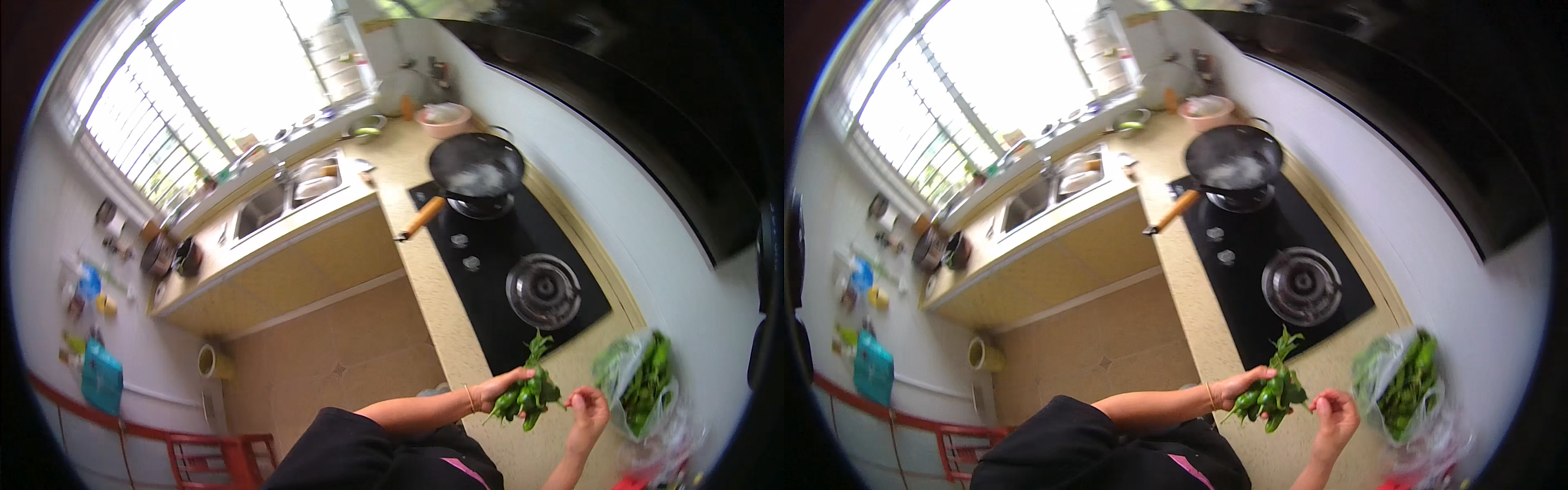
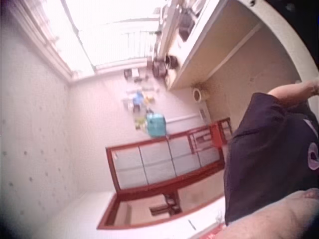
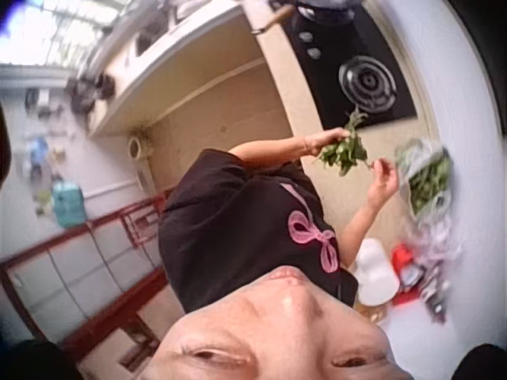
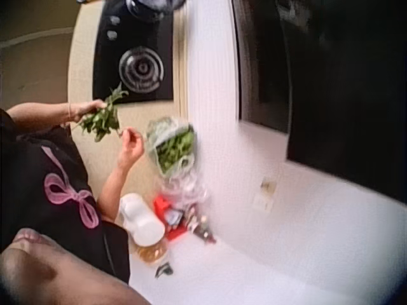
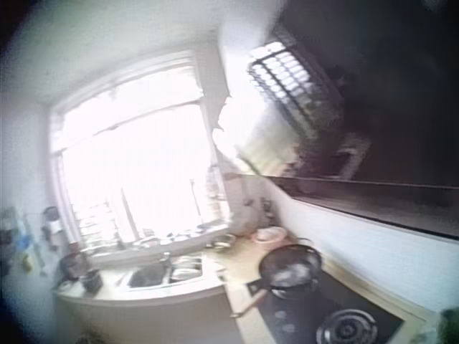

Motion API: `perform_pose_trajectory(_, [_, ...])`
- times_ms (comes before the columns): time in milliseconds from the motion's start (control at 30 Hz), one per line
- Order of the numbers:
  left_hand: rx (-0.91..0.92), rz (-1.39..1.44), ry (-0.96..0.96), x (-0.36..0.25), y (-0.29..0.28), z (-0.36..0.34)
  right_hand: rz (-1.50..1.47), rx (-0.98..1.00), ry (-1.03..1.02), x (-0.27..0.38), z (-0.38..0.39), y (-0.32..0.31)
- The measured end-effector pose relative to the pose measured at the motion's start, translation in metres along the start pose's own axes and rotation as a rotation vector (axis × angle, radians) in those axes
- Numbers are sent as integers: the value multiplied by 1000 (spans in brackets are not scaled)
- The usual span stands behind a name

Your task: The person peels a long green vegetable over a trash bin using a peeler, then washes it under running water. They then handle green chili peppers, removing stems and placing them into a bowl.

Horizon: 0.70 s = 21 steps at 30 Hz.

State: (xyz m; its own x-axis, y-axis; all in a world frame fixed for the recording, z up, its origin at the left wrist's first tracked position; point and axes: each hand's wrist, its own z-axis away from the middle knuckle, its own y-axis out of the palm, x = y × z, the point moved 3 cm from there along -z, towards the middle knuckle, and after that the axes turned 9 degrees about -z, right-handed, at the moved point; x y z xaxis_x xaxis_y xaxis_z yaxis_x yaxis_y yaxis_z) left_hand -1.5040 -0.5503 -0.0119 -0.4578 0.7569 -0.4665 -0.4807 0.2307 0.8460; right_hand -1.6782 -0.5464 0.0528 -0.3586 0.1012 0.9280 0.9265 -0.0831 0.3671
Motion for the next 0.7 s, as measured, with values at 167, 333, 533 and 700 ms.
perform_pose_trajectory(167, [-100, 74, 224, 0, -25, 105, 69, 212, 147, -28, 23, 85])
perform_pose_trajectory(333, [-283, 197, 480, -14, -69, 232, 70, 310, 224, -70, 45, 183])
perform_pose_trajectory(533, [-517, 212, 892, -67, -131, 426, -64, 462, 412, -141, 86, 364])
perform_pose_trajectory(700, [-634, 421, 1150, -86, -182, 578, -194, 654, 660, -207, 125, 522])
